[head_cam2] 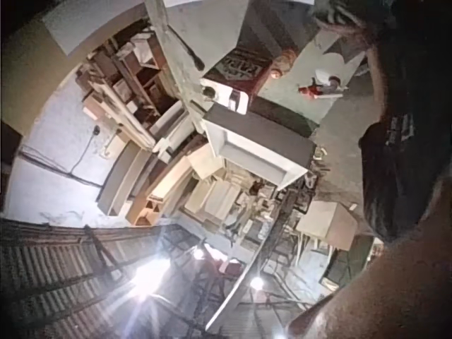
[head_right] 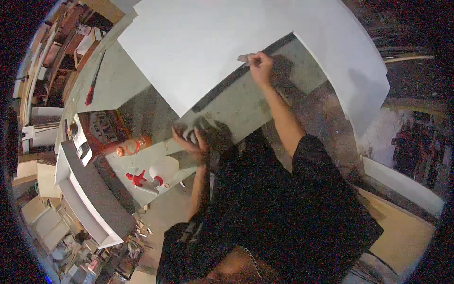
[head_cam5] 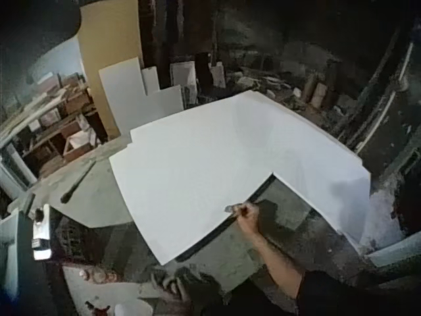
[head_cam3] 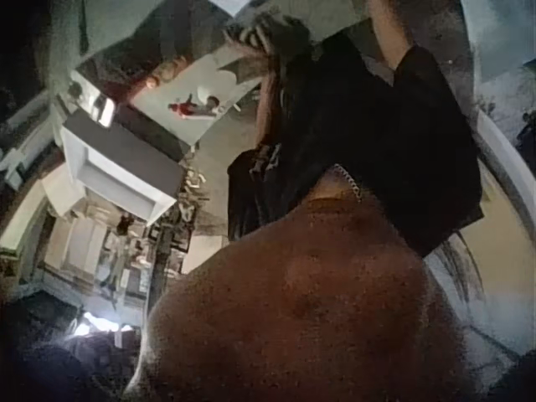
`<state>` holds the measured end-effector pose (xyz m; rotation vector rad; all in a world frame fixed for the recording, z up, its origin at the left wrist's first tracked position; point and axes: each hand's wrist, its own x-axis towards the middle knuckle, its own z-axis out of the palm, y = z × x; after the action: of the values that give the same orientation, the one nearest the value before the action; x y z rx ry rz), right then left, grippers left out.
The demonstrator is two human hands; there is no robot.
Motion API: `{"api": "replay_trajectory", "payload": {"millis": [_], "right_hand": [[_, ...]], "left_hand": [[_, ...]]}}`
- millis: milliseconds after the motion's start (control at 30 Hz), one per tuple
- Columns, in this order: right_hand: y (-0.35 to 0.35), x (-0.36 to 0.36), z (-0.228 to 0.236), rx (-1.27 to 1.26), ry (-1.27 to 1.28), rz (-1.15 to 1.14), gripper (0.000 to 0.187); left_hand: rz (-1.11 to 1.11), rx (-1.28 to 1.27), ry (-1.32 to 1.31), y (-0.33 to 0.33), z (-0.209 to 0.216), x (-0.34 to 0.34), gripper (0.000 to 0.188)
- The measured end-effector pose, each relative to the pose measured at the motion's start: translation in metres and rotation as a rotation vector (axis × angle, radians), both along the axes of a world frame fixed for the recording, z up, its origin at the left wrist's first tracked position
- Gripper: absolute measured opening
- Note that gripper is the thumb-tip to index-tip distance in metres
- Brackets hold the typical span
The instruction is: The person applies a white laminate sheet to a wooden board, using a spray bottle and a small block to smooth the surface and edges.
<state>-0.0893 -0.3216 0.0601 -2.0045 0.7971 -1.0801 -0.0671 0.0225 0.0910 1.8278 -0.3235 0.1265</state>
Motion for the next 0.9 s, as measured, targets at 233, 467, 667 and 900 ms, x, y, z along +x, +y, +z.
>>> {"api": "replay_trajectory", "payload": {"millis": [233, 467, 667, 900], "right_hand": [[-0.114, -0.020, 0.016, 0.255, 0.080, -0.240, 0.004], [0.088, 0.021, -0.012, 0.103, -0.167, 0.065, 0.010], [0.255, 0.045, 0.032, 0.350, -0.115, 0.467, 0.009], [0.135, 0.011, 0.053, 0.285, -0.149, 0.118, 0.020]], "left_hand": [[-0.126, 0.176, -0.190, -0.014, -0.021, 0.039, 0.070], [-0.123, 0.200, -0.157, -0.011, -0.017, 0.037, 0.072], [-0.144, 0.260, -0.312, 0.009, -0.053, 0.050, 0.063], [-0.099, 0.048, -0.100, -0.003, -0.025, 0.037, 0.057]]}}
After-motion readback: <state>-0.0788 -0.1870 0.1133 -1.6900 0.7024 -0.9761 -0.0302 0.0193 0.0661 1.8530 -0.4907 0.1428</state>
